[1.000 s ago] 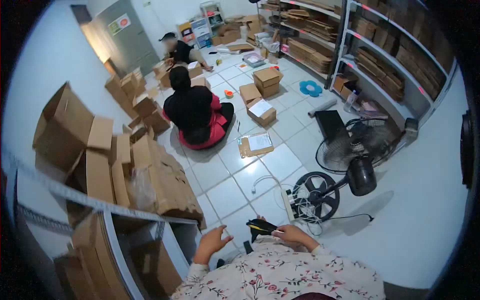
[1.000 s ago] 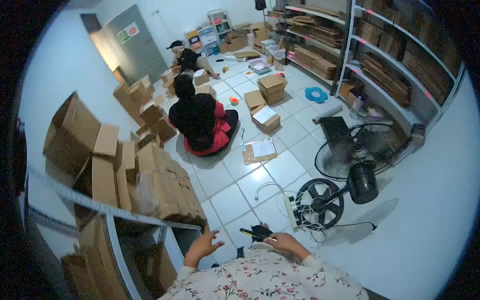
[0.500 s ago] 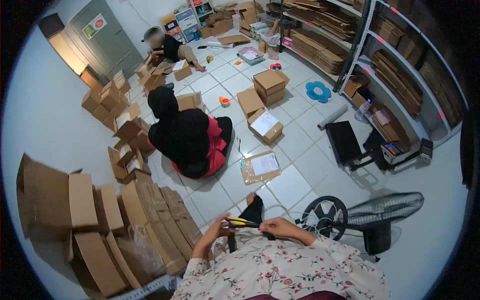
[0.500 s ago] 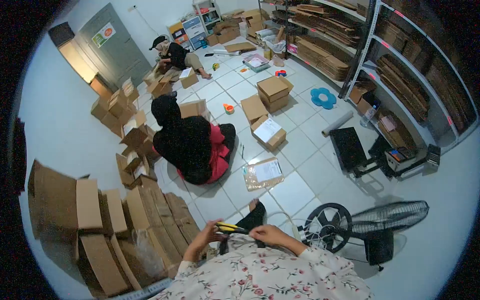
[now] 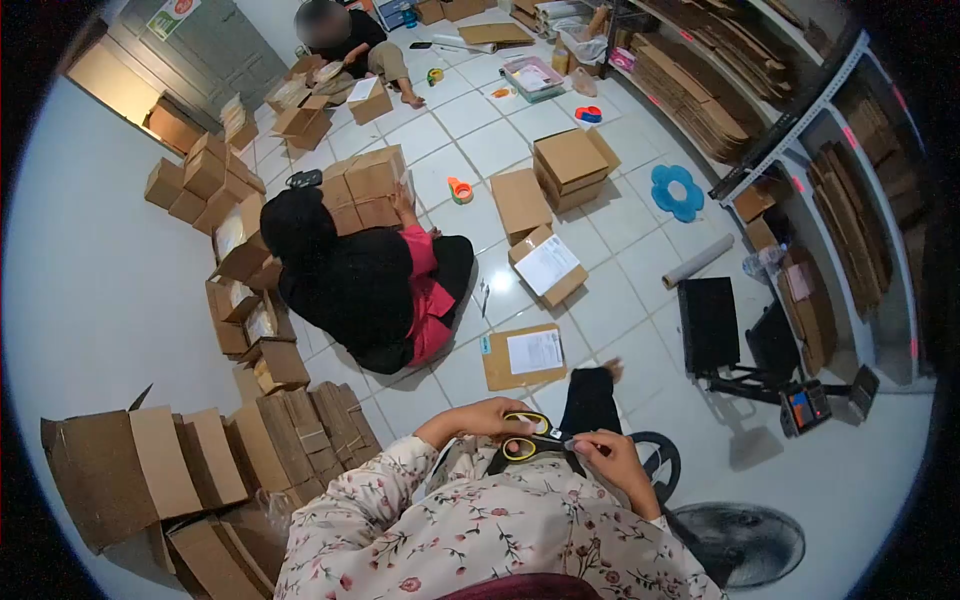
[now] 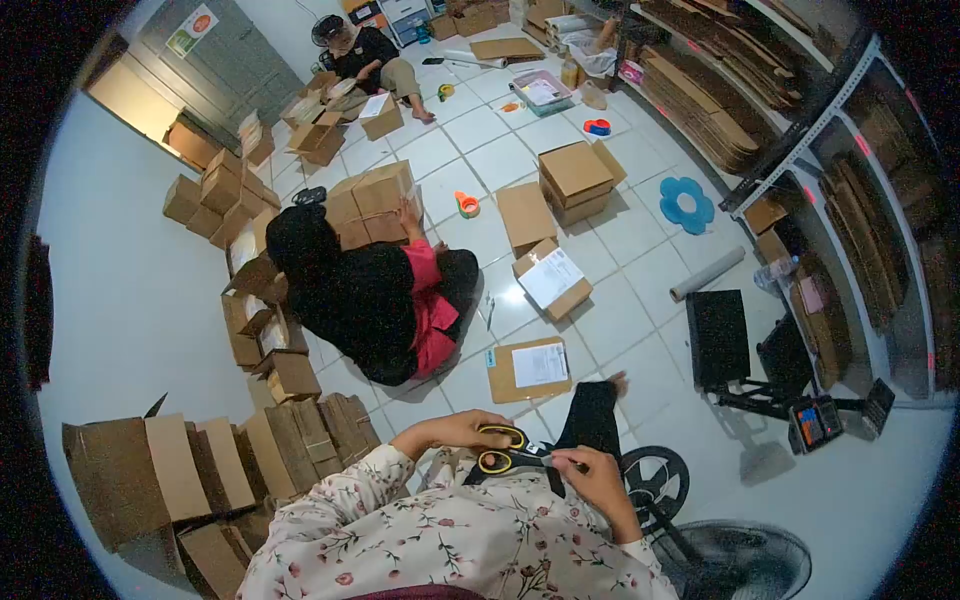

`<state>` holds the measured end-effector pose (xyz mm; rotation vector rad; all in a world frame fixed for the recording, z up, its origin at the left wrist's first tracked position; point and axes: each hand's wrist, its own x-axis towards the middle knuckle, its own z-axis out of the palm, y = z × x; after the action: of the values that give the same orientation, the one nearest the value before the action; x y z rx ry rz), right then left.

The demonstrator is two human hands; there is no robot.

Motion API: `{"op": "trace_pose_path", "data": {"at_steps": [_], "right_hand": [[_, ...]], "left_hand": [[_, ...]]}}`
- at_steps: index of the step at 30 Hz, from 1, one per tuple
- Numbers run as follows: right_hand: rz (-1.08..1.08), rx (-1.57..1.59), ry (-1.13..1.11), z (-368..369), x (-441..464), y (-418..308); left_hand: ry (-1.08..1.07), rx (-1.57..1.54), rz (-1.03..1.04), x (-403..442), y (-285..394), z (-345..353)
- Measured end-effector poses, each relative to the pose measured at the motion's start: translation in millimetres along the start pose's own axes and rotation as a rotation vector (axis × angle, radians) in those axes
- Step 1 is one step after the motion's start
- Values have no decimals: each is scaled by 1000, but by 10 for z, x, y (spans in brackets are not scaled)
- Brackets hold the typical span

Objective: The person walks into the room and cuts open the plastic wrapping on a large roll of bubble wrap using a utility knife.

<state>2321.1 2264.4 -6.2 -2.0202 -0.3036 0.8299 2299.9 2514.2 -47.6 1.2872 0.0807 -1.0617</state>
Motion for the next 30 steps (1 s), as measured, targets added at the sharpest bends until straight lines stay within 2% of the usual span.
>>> {"op": "trace_pose_path", "data": {"at_steps": [1, 3, 4, 5, 6, 7, 8, 9, 11, 12, 13, 14, 15, 16, 17, 19, 20, 21, 22, 23, 25, 26, 27, 28, 29, 30], "right_hand": [[-19, 71, 10, -114, 110, 83], [4, 193, 17, -456, 329, 171], [-2, 179, 51, -677, 454, 270], [-9, 165, 85, -902, 581, 378], [-54, 95, 219, -1118, 719, 481], [-296, -90, 335, -1423, 880, 703], [-268, -16, 373, -1742, 995, 970], [-225, 67, 409, -2000, 1035, 1147], [6, 464, 479, -2591, 1142, 893], [-11, 473, 558, -2795, 1234, 848], [-4, 474, 564, -2971, 1323, 832], [98, 431, 616, -3140, 1409, 826], [194, 382, 662, -3306, 1516, 820], [41, 90, 649, -3488, 1646, 834], [34, 82, 633, -3636, 1807, 763], [61, 290, 669, -3877, 2176, 571], [-45, 266, 639, -4014, 2377, 536], [-55, 253, 625, -4148, 2578, 463], [-91, 266, 593, -4275, 2788, 363], [-126, 280, 564, -4399, 3024, 324], [-126, 266, 531, -4641, 3498, 327], [-175, 274, 537, -4733, 3733, 404], [-226, 278, 540, -4855, 3974, 464], [-101, 404, 456, -4991, 4174, 491], [-82, 389, 436, -5103, 4383, 511], [-100, 308, 363, -5209, 4588, 460]], "left_hand": [[2, -2, -3, 118, 235, -18], [18, -30, -220, 427, 764, -41], [25, 107, -163, 717, 830, -88], [17, 120, -157, 1001, 931, -153], [65, 249, -24, 1277, 1062, -209], [116, 375, 107, 1524, 1232, -225], [284, 430, 56, 1762, 1420, -207], [274, 434, 46, 2018, 1566, -211], [636, 807, -67, 2486, 1830, -308], [688, 981, -179, 2601, 2113, -354], [721, 957, -213, 2761, 2132, -523], [854, 863, -113, 2848, 2097, -681], [866, 774, -157, 2926, 2016, -897], [914, 661, -138, 2925, 1893, -1113], [945, 640, -132, 2913, 1736, -1314], [1037, 678, -257, 2800, 1323, -1579], [926, 899, -391, 2770, 789, -1802], [1186, 334, -612, 2736, 748, -1738], [1325, 356, -625, 2626, 728, -1597], [830, 895, -725, 2590, 25, -1812], [1162, 426, -853, 2820, -747, -1769], [1159, 412, -849, 2893, -542, -1772], [744, 793, -590, 2860, -505, -1782], [743, 769, -588, 3045, -443, -1873], [760, 607, -636, 3172, -397, -1832], [778, 445, -681, 3506, -141, -2161]]}}
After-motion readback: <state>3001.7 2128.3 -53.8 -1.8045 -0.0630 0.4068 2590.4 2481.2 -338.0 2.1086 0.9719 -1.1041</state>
